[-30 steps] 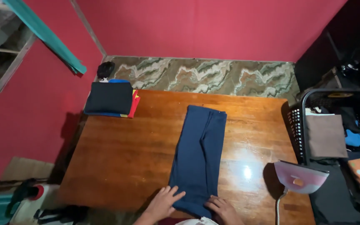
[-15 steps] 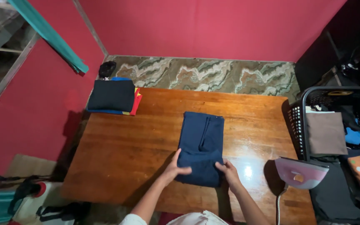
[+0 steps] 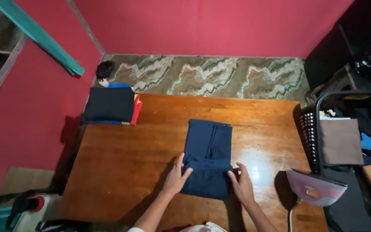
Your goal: The person irons a dark blue shirt on a wooden table using a pink electric iron. They smooth the fabric with one hand while moving the iron with the other, then fold the shirt and place it into a laundry basket.
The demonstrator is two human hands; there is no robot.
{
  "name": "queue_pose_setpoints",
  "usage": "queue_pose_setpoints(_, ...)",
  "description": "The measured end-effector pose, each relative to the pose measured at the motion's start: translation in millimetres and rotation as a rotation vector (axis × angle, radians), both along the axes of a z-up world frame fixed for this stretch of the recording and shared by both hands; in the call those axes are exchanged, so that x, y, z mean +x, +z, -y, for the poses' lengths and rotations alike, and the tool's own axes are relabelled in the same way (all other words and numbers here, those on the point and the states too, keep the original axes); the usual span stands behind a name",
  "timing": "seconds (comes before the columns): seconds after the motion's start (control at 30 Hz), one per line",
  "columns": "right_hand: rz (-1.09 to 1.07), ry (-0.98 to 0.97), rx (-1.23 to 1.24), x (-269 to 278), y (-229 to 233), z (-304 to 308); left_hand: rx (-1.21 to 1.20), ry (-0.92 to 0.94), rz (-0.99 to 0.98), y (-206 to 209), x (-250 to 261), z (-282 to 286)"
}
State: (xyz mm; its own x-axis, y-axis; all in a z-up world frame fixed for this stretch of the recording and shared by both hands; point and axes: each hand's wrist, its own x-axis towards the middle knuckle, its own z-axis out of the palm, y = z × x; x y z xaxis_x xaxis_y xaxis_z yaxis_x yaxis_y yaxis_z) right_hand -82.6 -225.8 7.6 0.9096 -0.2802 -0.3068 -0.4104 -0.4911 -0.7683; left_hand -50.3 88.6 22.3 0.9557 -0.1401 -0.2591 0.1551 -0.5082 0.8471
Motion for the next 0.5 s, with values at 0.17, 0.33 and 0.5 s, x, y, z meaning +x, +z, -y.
queue_pose_setpoints(0.17,0.627,0.831,-0.740,-11.7,-8.0,44.5,0.660,-0.801,0.828,21.7,17.3,-45.8)
queue_pose_setpoints(0.33,0.557,1.095,-0.734,23.1,3.2,36.1,0.577,-1.000,0.543,25.5,48.6,-31.4)
queue_pose_setpoints(0.5,0.402,1.011,-0.473,24.2,-8.2,32.1,0.365,-0.791,0.235,21.6,48.5,-20.7)
